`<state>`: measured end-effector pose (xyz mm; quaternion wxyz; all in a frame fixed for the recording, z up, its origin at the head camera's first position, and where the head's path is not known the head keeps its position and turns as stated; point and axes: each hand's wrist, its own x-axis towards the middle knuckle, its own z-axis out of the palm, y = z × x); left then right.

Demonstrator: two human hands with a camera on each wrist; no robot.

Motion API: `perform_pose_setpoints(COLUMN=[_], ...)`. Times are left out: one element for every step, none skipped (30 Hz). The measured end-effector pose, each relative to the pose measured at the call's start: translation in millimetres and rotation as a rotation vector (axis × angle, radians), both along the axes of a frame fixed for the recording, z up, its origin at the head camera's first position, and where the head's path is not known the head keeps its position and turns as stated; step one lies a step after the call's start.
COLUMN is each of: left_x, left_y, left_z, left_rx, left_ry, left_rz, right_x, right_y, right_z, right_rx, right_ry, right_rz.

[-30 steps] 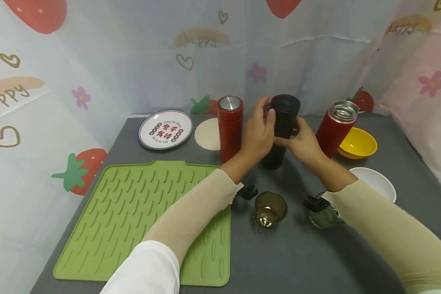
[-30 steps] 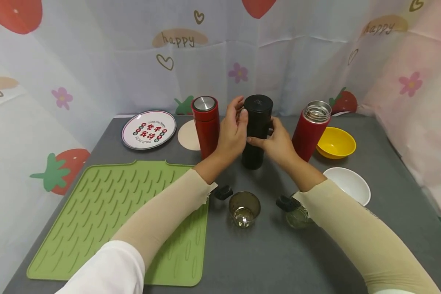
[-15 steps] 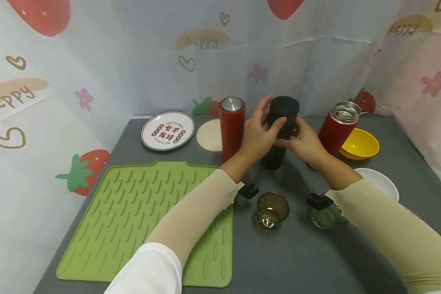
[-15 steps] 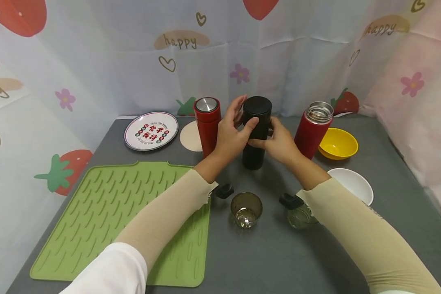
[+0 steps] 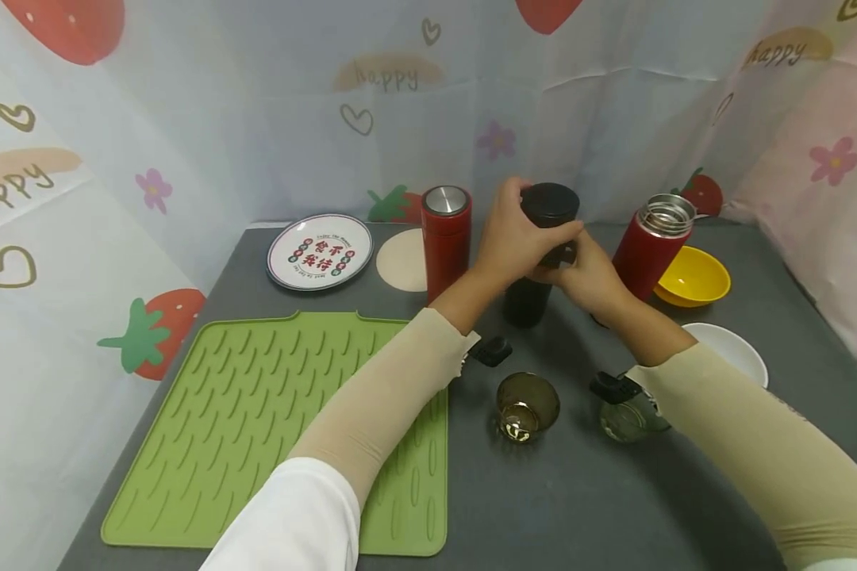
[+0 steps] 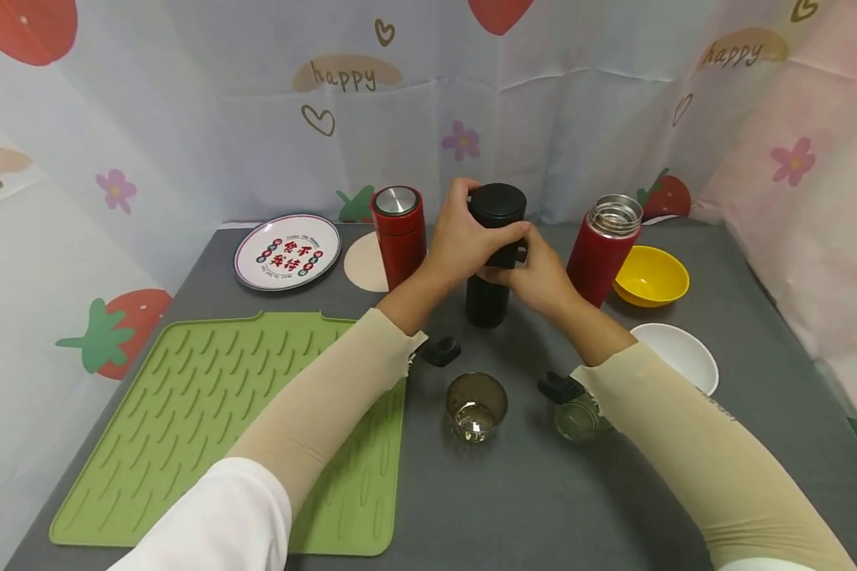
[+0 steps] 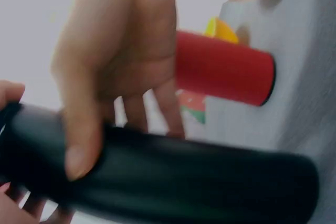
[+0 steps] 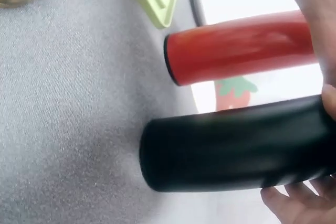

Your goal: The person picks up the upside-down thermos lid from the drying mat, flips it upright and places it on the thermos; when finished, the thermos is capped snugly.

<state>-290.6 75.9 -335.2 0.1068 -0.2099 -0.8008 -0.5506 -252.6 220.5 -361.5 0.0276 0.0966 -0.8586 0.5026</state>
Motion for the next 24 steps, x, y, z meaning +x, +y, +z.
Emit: perform_pose_setpoints(left_x=[-2.6,-5.1,-7.3,-9.5,-11.0,-11.6,-11.7,-9.4,-5.2,0.2,8.3,18.0,28.7,40.5,51.0,60.4,68.7,74.8,79.7,83.7,87.2,90.5,93.7,97.1], left_y=[-4,-8,-11,-15,-18,-20,-22,-25,-28,-33,-40,-48,-59,-73,-88,-104,-121,-138,-156,-172,-187,-201,-213,-223], left_z=[2.0,4.1,5.7,6.9,7.6,7.7,7.1,6.6,6.1,6.3,7.5,9.1,11.2,13.8,15.6,16.8,16.6,14.3,10.4,4.9,-1.1,-8.5,-16.8,-25.4], left_rx=[0.002,0.0,-0.001,0.0,-0.005,-0.014,-0.022,-0.046,-0.078,-0.128,-0.188,-0.247,-0.302,-0.355,-0.388,-0.419,-0.445,-0.471,-0.508,-0.555,-0.613,-0.689,-0.76,-0.82], left_ry=[-0.022,-0.046,-0.073,-0.098,-0.12,-0.134,-0.128,-0.12,-0.103,-0.068,-0.024,0.032,0.104,0.167,0.238,0.297,0.336,0.355,0.347,0.299,0.232,0.161,0.078,-0.003], left_rz=[-0.047,-0.091,-0.134,-0.172,-0.196,-0.213,-0.231,-0.238,-0.248,-0.25,-0.249,-0.255,-0.268,-0.283,-0.309,-0.333,-0.355,-0.378,-0.395,-0.407,-0.411,-0.404,-0.388,-0.375], right_x=[0.1,0.0,-0.3,-0.5,-0.5,-0.7,-0.8,-0.9,-0.7,-1.2,-1.3,-0.9,-0.4,0.1,0.5,0.8,0.8,0.4,-0.7,-1.8,-3.2,-4.7,-6.4,-8.0], right_y=[-1,-1,-1,-1,-2,-2,-2,-3,-3,-3,-3,-2,-1,0,2,3,5,6,6,7,7,7,6,6], right_z=[1.1,1.7,2.3,2.7,3.4,3.5,3.4,2.9,2.2,1.5,0.5,-0.5,-1.5,-2.5,-3.3,-3.8,-4.0,-4.0,-3.8,-3.5,-2.9,-2.4,-1.9,-1.2], right_rx=[0.008,0.014,0.014,0.015,0.016,0.014,0.009,0.003,-0.004,-0.011,-0.015,-0.017,-0.017,-0.016,-0.009,-0.002,0.004,0.006,0.006,0.004,0.002,-0.003,-0.007,-0.008], right_ry=[-0.007,-0.014,-0.023,-0.03,-0.036,-0.038,-0.036,-0.035,-0.037,-0.036,-0.037,-0.042,-0.048,-0.057,-0.063,-0.063,-0.066,-0.067,-0.062,-0.06,-0.055,-0.051,-0.051,-0.053], right_rz=[-0.004,-0.009,-0.014,-0.018,-0.022,-0.023,-0.022,-0.017,-0.011,-0.003,0.005,0.012,0.018,0.022,0.025,0.026,0.027,0.029,0.033,0.039,0.046,0.055,0.063,0.072])
